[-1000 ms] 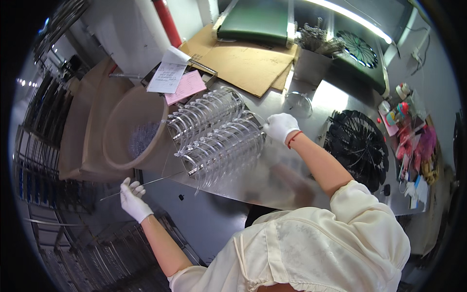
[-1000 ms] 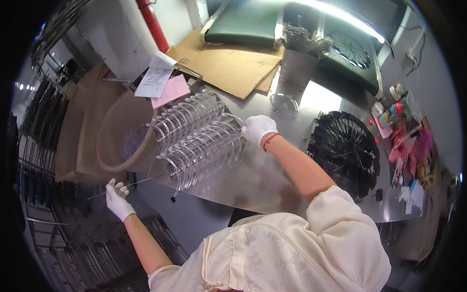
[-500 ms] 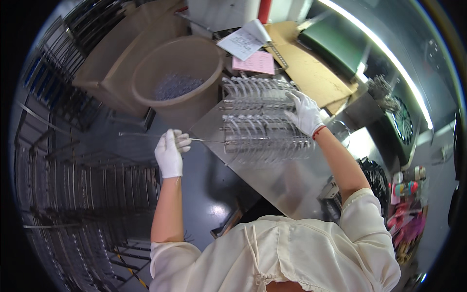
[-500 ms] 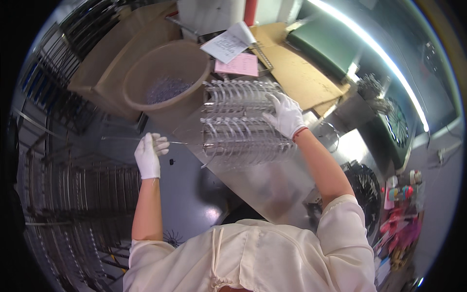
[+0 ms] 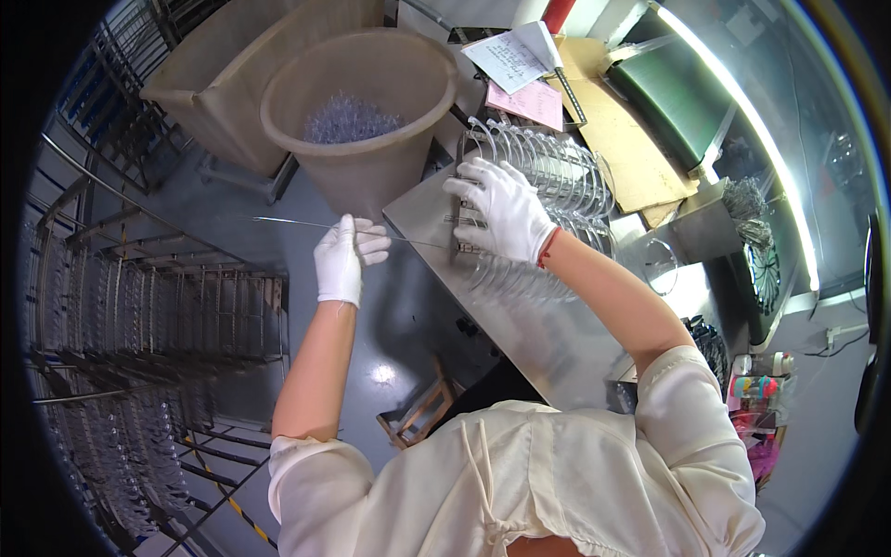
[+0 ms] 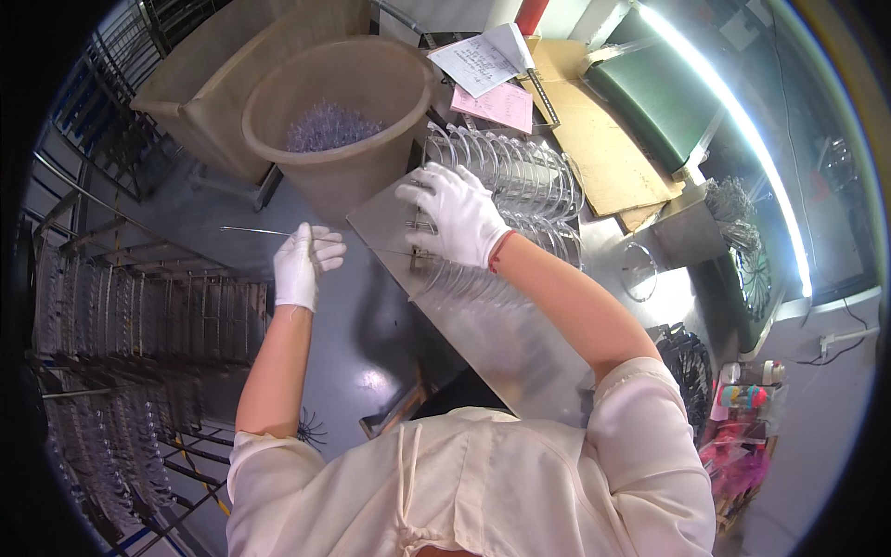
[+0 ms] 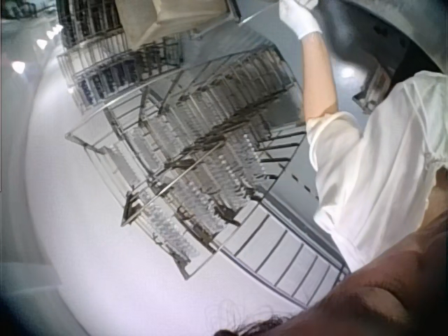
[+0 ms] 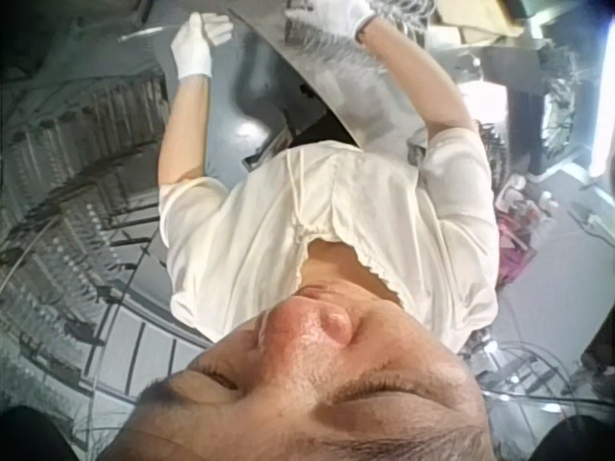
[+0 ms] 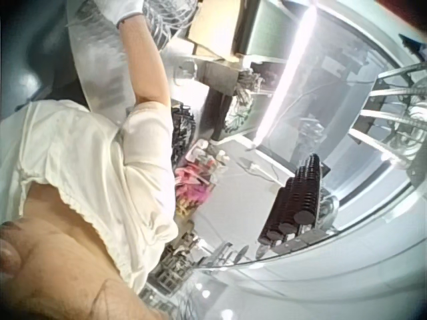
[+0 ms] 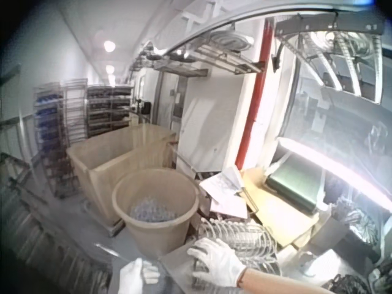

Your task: The person assembles light fixture components by inserting black plastic parts into metal racks and handling clear plastic rings. They repeatedly pick up parts, align them, and place them into the racks on a stainless steel workbench.

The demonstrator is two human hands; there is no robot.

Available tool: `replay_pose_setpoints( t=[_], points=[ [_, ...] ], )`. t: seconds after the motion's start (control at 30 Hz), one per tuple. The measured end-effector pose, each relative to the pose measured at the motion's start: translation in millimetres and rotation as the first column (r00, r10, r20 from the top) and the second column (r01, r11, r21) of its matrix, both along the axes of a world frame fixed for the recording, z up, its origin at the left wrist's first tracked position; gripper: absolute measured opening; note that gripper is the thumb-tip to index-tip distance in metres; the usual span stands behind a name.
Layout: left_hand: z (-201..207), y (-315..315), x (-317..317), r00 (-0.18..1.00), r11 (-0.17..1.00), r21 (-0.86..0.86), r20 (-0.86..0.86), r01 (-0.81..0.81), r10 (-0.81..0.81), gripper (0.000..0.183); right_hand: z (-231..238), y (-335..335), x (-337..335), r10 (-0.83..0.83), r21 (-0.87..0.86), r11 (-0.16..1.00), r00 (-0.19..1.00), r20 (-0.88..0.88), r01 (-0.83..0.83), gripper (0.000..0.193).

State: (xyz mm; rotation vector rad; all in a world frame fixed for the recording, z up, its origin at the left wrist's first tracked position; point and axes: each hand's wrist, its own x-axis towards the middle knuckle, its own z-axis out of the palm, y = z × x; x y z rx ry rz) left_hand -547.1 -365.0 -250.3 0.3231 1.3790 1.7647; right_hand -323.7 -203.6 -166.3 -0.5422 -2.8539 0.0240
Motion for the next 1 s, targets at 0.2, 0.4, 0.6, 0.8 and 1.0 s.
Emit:
replay_pose_setpoints(
  t=[0.2,0.4,0.6,0.8,1.0],
  points=[
    [-21,2,18,0.997,0.997,0.079,0.071,0.016,-0.022,0.034,-14,9,2,0.004,0.064,0.998,0.998,0.058,-0.007,0.071],
    [-42,12,22,0.977,0.991,0.027,0.164,0.133,-0.136,0.036,-15,10,4,-0.002,0.048,0.999,0.999,0.044,0.000,0.068],
    [-46,23,77,0.926,0.955,-0.045,0.264,0.292,-0.270,0.034,-20,12,1,-0.009,0.037,0.999,1.000,0.028,0.008,0.065],
    [-51,18,44,0.984,0.993,0.049,0.135,0.110,-0.116,0.036,-18,12,2,-0.027,0.017,1.000,1.000,0.013,0.026,0.064],
    [-60,16,11,0.993,1.000,-0.023,0.115,0.002,0.001,0.037,-16,9,5,-0.032,-0.003,0.999,0.999,-0.013,0.032,0.063]
  ],
)
